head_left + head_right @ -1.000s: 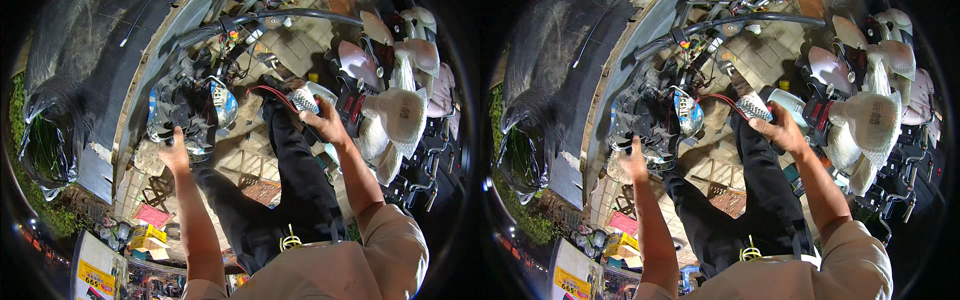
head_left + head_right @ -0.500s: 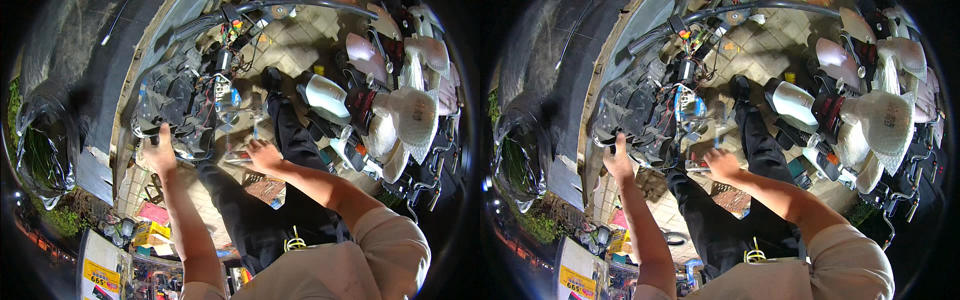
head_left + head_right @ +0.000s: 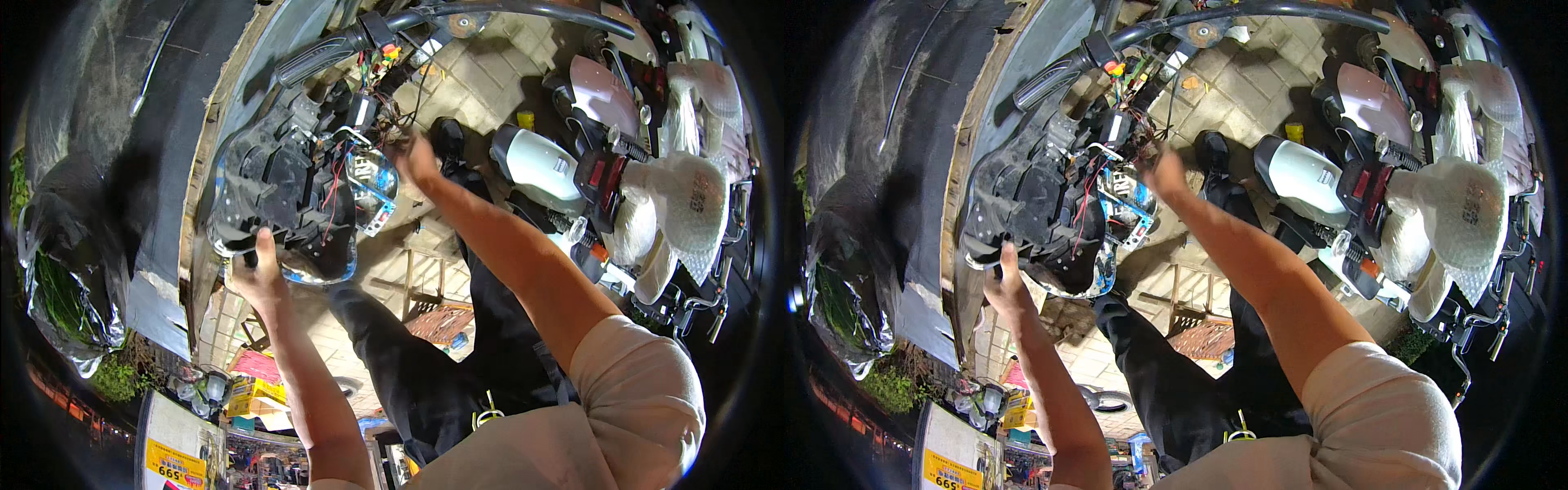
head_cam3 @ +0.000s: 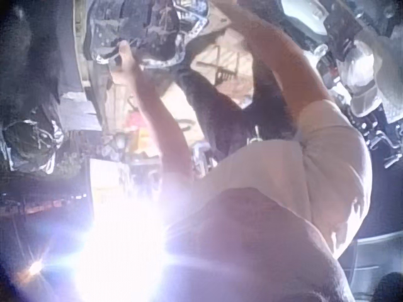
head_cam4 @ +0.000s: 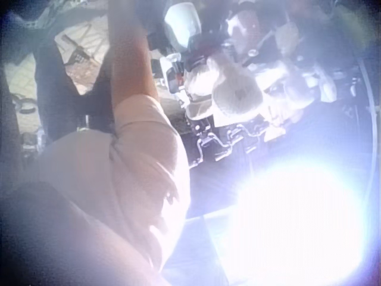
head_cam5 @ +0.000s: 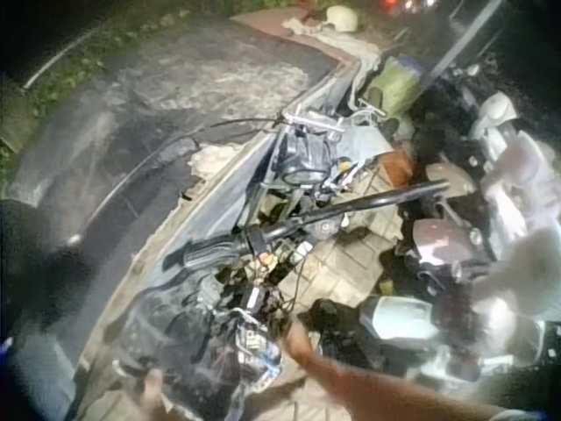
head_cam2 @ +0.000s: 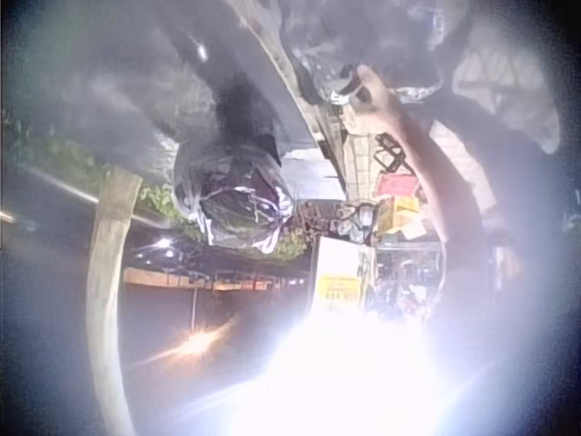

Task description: The person uses a cordless impact driver to remove bolts from a scooter's rear mudguard, then detaches the mudguard. They then walk through a cluttered workshop, pick up a helmet, and handle several cardboard boxes and wooden planks.

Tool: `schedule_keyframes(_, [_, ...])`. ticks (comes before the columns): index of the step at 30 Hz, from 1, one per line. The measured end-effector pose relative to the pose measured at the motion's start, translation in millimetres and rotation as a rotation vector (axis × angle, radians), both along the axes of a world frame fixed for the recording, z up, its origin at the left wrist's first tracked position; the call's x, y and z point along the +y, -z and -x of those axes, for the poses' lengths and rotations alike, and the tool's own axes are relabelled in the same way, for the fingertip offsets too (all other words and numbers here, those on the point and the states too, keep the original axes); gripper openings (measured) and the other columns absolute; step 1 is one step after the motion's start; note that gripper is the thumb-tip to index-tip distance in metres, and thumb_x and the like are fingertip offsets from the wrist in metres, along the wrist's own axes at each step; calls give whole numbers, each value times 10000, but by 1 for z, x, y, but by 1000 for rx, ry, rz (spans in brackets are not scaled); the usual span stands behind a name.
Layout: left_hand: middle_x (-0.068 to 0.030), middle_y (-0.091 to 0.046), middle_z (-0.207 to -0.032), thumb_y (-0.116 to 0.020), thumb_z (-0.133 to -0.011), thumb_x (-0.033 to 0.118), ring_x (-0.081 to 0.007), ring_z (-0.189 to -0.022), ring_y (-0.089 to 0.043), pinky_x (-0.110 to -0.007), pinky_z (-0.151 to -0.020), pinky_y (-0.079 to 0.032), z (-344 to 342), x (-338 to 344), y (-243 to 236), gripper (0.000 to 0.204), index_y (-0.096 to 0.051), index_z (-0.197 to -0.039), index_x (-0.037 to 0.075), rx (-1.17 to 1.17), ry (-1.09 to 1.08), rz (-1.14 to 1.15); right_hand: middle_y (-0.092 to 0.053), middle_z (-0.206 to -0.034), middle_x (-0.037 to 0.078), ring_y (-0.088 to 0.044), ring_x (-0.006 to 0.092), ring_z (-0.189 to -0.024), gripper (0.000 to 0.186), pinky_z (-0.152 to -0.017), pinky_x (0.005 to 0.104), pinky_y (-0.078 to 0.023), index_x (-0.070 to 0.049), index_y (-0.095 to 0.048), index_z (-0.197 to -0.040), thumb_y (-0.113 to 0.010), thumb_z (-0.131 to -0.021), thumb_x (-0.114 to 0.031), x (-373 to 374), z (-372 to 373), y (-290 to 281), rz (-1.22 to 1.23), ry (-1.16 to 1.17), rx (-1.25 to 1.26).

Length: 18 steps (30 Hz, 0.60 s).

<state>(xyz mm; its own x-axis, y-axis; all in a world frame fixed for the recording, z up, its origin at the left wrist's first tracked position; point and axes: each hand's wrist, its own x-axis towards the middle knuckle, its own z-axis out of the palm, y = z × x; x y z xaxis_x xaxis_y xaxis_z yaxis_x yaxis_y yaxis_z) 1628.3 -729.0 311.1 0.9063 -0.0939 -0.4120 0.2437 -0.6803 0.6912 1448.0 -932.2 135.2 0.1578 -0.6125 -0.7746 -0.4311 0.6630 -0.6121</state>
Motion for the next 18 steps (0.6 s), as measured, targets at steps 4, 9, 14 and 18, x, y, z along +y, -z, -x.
schedule_keyframes(4, [-104, -670, -1038, -781, -712, 569, -215, -890, -591, -356, -829, -453, 8, 9, 4, 773, -634, -1104, -81, -22, -36, 46, -650, -978, 235, -645, 317, -907, 663, -784, 390, -517, 85, -492, -1151, -817, -664, -224, -59, -29, 62, 289, -513, 277])
schedule_keyframes(9, [-57, -634, -959, -781, -726, 541, -150, -821, -543, -295, -748, -433, 2, 13, 8, 742, -622, -1104, -78, 104, -33, 54, -685, -809, 148, -635, 219, -646, 472, -573, 350, -510, 64, -642, -976, -803, -668, -257, -57, -34, 96, 363, -429, 442])
schedule_keyframes(14, [-110, -671, -996, -793, -705, 524, -191, -886, -596, -335, -826, -460, -3, 5, 0, 713, -640, -1081, -63, 175, -30, 64, -598, -638, 39, -483, 143, -470, 191, -435, 312, -359, -4, -683, -844, -740, -803, -182, -73, -29, 57, 58, -667, 171])
schedule_keyframes(18, [-27, -605, -791, -765, -773, 438, -138, -701, -485, -295, -661, -403, -2, -9, 1, 504, -644, -850, -45, -16, 68, 55, -641, -729, 40, -526, 104, -532, 245, -455, 271, -383, -44, -695, -929, -777, -786, -225, -96, -29, -27, -269, -522, -142])
